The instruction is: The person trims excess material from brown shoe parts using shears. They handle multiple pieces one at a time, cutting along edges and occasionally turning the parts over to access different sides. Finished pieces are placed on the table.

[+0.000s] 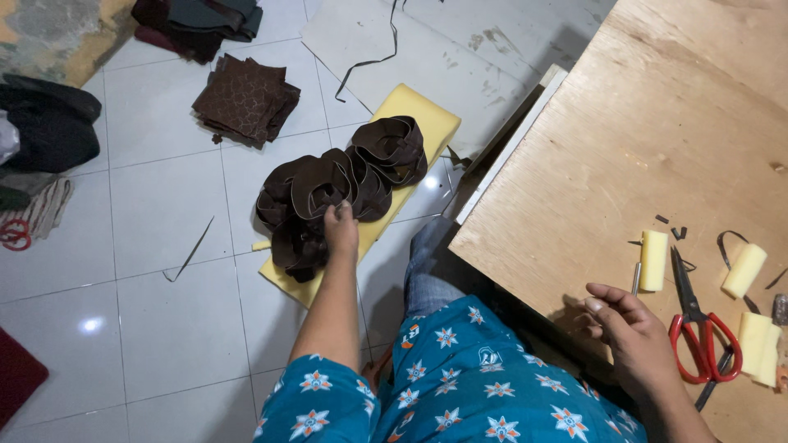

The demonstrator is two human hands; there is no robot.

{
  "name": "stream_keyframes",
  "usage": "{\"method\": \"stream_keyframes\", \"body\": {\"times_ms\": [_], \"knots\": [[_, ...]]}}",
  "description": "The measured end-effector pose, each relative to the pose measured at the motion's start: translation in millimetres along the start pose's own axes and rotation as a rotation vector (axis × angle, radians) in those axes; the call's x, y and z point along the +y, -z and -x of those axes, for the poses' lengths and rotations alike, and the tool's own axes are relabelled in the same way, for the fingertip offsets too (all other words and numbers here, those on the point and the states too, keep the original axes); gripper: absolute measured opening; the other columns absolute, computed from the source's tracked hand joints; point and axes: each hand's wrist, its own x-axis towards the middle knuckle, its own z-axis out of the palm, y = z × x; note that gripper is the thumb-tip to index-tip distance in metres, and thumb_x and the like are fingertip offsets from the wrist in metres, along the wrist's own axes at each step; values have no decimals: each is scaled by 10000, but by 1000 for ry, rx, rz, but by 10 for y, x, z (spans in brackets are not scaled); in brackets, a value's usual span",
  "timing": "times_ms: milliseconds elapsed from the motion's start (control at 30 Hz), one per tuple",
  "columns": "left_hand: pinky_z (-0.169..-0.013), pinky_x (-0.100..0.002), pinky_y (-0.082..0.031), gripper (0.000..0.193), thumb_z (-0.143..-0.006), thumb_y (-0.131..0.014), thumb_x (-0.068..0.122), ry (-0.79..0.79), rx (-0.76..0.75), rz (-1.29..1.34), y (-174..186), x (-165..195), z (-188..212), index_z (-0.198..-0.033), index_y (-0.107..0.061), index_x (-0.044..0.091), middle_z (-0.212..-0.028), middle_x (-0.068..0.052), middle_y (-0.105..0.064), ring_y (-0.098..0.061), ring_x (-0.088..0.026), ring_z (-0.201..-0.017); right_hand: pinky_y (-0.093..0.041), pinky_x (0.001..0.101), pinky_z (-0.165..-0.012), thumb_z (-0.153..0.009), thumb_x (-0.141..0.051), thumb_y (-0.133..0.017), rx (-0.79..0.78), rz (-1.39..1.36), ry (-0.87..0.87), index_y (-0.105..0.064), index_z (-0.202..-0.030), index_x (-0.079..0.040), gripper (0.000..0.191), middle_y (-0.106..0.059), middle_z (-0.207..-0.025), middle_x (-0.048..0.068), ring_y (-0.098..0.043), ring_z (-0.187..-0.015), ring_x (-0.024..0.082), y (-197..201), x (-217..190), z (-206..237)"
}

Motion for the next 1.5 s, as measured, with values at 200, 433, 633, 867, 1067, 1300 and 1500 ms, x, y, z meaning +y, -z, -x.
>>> {"method": "stream_keyframes", "body": {"times_ms": [200,433,633,867,1067,1300,1500], "knots": [[-853,-326,-532,402,-1065,-568,246,-690,-72,2,-769,25,795,-1357,-510,-24,-1094,-101,-652,-628,-171,-948,-496,267,-745,-955,-178,-631,15,-70,60,-635,-1275,-11,362,-768,-1062,98,-700,-917,140,159,128,-101],[-695,-344,-555,268,-964,-622,211,-698,-797,-344,-1691,156,2233,-1150,-663,23,-869,-110,-721,-671,-208,-731,-565,295,-706,-941,-175,-666,104,-246,201,-660,-1207,-6,316,-724,-955,71,-683,-810,147,685,203,-216],[-772,-427,-559,271,-947,-614,257,-874,-955,-690,-2344,-122,2698,-1130,-671,66,-934,-150,-751,-720,-330,-871,-520,284,-666,-937,-166,-673,387,-284,232,-669,-1202,-33,297,-687,-932,44,-664,-795,124,1678,48,-131],[-732,-507,-530,191,-958,-572,262,-1124,-876,-924,-2780,-167,3131,-1011,-660,100,-929,-144,-725,-685,-384,-823,-515,281,-652,-921,-197,-737,659,-211,231,-664,-1175,3,331,-676,-917,64,-641,-776,123,2821,190,-381],[-709,-533,-523,181,-968,-543,289,-1055,-829,-1168,-3024,-123,3431,-943,-604,121,-889,-151,-684,-677,-394,-767,-540,333,-698,-886,-198,-711,793,-107,249,-650,-1215,-30,375,-714,-967,89,-670,-790,183,3463,233,-814],[-716,-513,-531,182,-949,-542,295,-974,-819,-1232,-3285,-141,3518,-936,-606,124,-899,-131,-688,-681,-378,-771,-330,504,-1130,-756,-191,-807,1079,769,585,-601,-1332,-39,630,-543,-1445,160,-440,-1356,384,4135,-284,-1372],[-717,-494,-537,180,-945,-546,291,-952,-812,-1249,-3445,-139,3498,-932,-605,121,-890,-124,-686,-685,-363,-764,-183,614,-1159,-699,-194,-834,1042,1157,469,-549,-1412,-27,785,-555,-1409,165,-418,-1379,358,4494,-638,-1743]]}}
